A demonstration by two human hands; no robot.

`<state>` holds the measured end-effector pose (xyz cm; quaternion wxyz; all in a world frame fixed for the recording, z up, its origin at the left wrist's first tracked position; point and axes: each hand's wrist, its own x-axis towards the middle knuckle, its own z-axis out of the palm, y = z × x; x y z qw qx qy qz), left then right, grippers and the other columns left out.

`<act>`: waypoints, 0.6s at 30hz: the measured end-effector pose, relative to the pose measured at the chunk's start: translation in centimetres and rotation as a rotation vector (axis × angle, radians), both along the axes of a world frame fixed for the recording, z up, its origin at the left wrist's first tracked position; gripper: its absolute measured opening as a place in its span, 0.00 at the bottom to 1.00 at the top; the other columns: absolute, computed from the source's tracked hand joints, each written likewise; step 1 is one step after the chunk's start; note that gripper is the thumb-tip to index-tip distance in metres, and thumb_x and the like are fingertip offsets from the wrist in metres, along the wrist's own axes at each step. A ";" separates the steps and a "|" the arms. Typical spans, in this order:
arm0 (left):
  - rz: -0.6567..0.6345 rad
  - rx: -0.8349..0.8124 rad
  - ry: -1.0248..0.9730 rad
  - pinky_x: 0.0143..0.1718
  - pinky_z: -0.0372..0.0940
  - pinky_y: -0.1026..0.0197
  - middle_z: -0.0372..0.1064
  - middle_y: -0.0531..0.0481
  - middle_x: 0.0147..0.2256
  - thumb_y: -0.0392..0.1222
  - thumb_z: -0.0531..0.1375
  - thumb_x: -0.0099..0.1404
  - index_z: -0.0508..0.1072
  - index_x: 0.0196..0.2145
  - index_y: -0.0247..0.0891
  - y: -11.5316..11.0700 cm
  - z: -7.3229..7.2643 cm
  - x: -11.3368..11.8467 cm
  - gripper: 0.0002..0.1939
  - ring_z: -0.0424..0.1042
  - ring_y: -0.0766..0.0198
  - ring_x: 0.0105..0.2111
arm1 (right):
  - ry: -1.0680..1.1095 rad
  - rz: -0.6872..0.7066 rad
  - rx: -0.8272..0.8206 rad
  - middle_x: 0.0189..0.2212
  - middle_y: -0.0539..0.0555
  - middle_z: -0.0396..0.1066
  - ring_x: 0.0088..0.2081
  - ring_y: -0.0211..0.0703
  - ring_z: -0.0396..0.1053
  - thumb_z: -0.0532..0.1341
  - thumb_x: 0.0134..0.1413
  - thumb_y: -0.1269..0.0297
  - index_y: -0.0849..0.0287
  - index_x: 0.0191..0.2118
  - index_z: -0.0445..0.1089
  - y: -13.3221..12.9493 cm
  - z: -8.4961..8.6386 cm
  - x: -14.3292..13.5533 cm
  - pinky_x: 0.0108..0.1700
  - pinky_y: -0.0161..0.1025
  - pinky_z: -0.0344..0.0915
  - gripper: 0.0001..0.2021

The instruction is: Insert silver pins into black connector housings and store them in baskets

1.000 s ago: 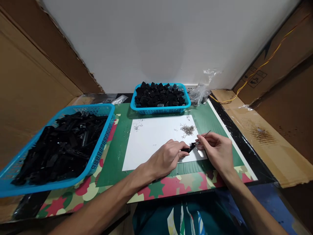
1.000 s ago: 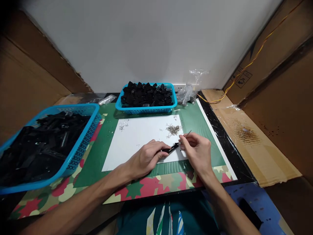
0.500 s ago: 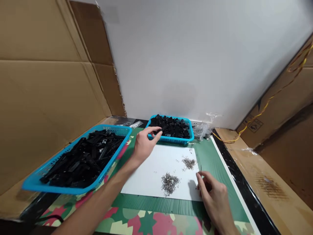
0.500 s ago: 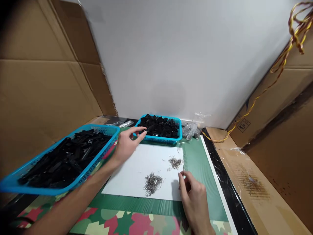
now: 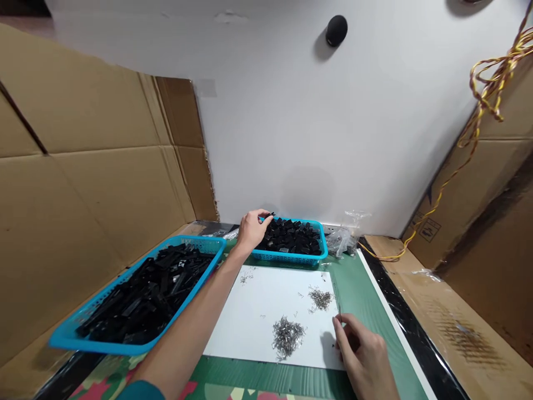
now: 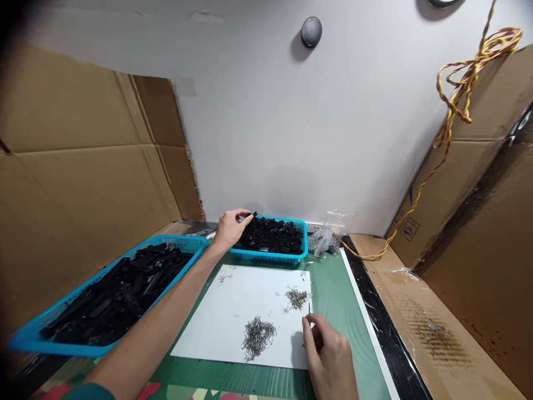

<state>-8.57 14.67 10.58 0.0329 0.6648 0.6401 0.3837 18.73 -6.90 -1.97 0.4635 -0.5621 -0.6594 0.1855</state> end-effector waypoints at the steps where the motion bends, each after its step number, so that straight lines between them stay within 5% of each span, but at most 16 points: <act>1: -0.006 0.000 0.008 0.42 0.68 0.60 0.81 0.43 0.42 0.45 0.62 0.70 0.82 0.46 0.37 0.7 0.4 0.1 0.13 0.76 0.57 0.38 | -0.003 -0.016 0.016 0.17 0.49 0.68 0.17 0.43 0.67 0.53 0.70 0.44 0.55 0.35 0.75 0.1 -0.2 -0.1 0.22 0.36 0.61 0.23; 11: -0.274 -0.078 0.213 0.58 0.62 0.53 0.82 0.45 0.43 0.43 0.64 0.68 0.83 0.41 0.40 5.8 1.1 5.8 0.09 0.77 0.55 0.46 | -0.027 -0.096 0.104 0.15 0.49 0.66 0.16 0.44 0.65 0.49 0.72 0.45 0.54 0.32 0.72 1.1 -2.2 -1.2 0.24 0.37 0.58 0.25; 18: -0.422 -0.132 0.286 0.56 0.62 0.53 0.82 0.43 0.39 0.44 0.66 0.66 0.84 0.38 0.38 8.3 0.6 9.5 0.09 0.77 0.53 0.43 | -0.059 -0.058 0.066 0.17 0.47 0.67 0.18 0.43 0.67 0.50 0.72 0.48 0.54 0.33 0.72 1.1 -1.7 -0.8 0.25 0.37 0.58 0.22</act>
